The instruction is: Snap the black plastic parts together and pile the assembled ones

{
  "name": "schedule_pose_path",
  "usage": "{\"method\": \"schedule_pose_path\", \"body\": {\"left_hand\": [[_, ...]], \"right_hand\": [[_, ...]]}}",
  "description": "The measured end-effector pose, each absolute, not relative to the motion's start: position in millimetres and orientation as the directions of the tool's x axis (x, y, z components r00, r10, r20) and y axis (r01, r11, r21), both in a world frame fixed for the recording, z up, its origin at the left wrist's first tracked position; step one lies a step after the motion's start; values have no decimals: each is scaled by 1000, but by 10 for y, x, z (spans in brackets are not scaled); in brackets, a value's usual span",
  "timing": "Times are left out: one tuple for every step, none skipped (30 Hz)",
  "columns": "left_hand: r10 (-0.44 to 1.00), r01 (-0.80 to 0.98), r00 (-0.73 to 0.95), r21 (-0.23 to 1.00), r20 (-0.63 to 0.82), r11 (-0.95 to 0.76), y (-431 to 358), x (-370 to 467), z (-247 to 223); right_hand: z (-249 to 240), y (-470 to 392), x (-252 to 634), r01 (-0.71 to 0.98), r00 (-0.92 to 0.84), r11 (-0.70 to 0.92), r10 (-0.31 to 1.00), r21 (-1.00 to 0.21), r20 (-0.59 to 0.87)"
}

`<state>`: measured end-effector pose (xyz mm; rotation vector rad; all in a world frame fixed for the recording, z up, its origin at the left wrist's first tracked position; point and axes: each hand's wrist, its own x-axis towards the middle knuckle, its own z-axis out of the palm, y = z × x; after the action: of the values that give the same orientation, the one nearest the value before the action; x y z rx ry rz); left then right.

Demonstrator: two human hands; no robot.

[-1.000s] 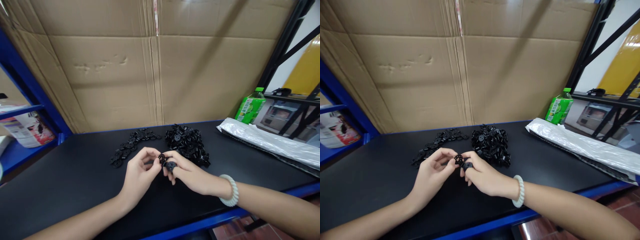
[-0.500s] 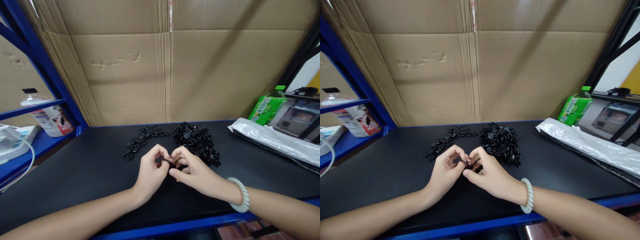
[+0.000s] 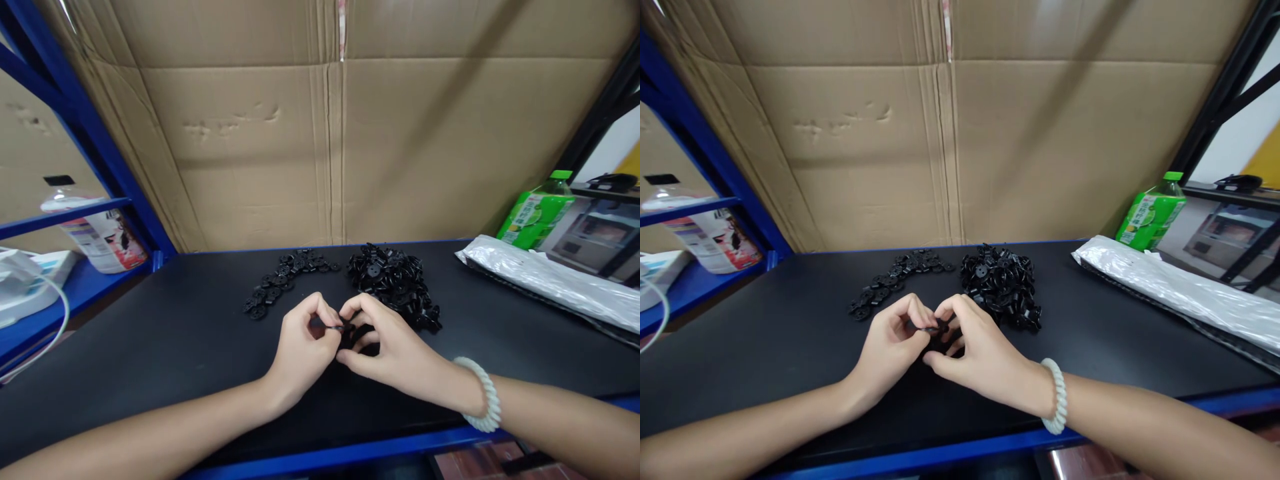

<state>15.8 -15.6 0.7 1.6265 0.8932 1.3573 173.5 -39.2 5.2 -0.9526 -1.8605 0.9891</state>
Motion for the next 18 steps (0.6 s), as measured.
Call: {"method": "schedule_pose_path", "body": {"left_hand": [[907,-17,168,921,387,-390,-162,159,26],[917,-51,170,932,361,-358,-164,157,45],[928,-87,179,944,328,-317,-162,151,63],[938,-126,197,956,286,-265,-154,142,79],[945,-166,222,964,240,-206,-142,132,90],[949,-205,250,968,192,-142,-127,122,96],[949,-239,280,968,147,-79,-112,113,98],[945,-260,308,965,112,-29,-98,107,96],[939,-262,329,965,95,-6,-89,104,90],[933,-238,344,971,103,-19,-86,105,83],[927,-190,351,979,132,-68,-91,108,74],[918,-123,356,982,176,-140,-101,110,67],[903,-40,364,973,227,-228,-116,110,61],[883,55,377,945,279,-322,-132,105,57],[856,160,401,895,326,-415,-146,94,55],[825,269,434,822,362,-502,-154,75,54],[788,378,477,719,389,-583,-155,49,53],[750,480,524,588,403,-651,-145,17,53]], "right_hand": [[49,-387,1748,258,-397,440,860,-860,321],[50,-380,1764,275,-409,467,848,-840,338],[57,-373,1785,293,-423,494,835,-819,352],[72,-368,1807,311,-438,522,821,-794,368],[95,-366,1830,329,-460,552,802,-766,381],[125,-367,1854,344,-487,589,778,-731,397],[161,-372,1877,356,-513,629,749,-691,418],[200,-378,1900,367,-538,672,718,-644,443],[239,-383,1924,379,-558,714,683,-588,471],[276,-385,1949,399,-572,751,652,-526,497],[307,-382,1977,431,-581,777,629,-460,517],[332,-372,2010,474,-584,787,616,-395,528],[349,-355,2046,525,-582,784,614,-329,533],[360,-333,2085,582,-573,769,618,-264,538],[363,-307,2125,643,-552,738,630,-202,546],[362,-280,2162,700,-526,699,643,-145,557],[357,-255,2195,747,-500,658,652,-95,570],[350,-236,2219,781,-479,621,658,-59,580]]}}
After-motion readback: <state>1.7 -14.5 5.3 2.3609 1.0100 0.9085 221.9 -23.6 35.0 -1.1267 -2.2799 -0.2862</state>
